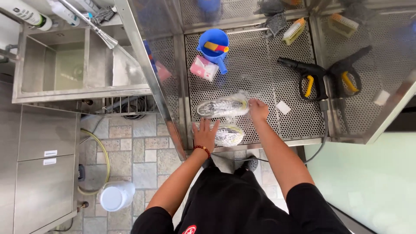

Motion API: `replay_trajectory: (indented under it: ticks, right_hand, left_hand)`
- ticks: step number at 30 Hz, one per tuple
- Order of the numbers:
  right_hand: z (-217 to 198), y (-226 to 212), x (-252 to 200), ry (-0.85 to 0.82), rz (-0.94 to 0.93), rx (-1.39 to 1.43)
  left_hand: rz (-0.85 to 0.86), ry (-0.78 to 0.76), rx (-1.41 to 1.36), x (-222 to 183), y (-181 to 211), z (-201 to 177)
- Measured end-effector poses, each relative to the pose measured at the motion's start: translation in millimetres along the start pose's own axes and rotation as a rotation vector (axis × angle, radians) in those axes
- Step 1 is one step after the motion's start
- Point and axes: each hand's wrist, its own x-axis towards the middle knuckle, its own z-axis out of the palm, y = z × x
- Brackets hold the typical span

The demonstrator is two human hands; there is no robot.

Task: Unwrap and inspect a pair of cleaned or repaired shoes from plastic wrap.

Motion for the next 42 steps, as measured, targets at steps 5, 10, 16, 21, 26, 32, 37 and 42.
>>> replay_trajectory:
  ticks: [5, 10, 16, 21, 26, 32, 37, 42]
  right_hand:
    - [-43.6, -34.9, -63.7, -0.087, 0.100, 0.604]
    - [-79.1, -54.7, -77.4, -0.241, 0.101, 0.944]
    - [-184.0, -140.5, -116.7, -0.368, -0.055, 0.925]
    - [-251.8, -192.4, -180.5, -0.391, -0.232, 0.678]
    - [-241.8, -191.9, -220.9, -0.239, -0.695, 0.702]
    - [-222.3, -182.9, -239.1, -0.315, -0.837, 0.503]
    - [-231.2, -198.4, -244.3, -0.290, -0.839, 0.449]
    - [-233.1, -193.6, -207.6, -0.172, -0.636, 0.538]
  left_hand:
    - [0.026, -0.183, -0.316, 47.3, 13.0, -84.8]
    - [0.001, -0.279, -0.208, 109.0, 18.3, -110.4]
    - [0.082, -0.018, -0.667, 84.4, 52.8, -135.0]
    - [0.132, 0.342, -0.840, 25.0, 111.3, -178.7]
    - [0.041, 0.752, -0.776, -4.8, 140.0, -199.4]
    - [-0.056, 0.952, -0.657, -29.0, 133.4, -220.6]
    - [-0.197, 0.775, -0.854, -39.8, 116.8, -217.8]
    - [-0.116, 0.475, -1.424, -37.3, 79.1, -197.6]
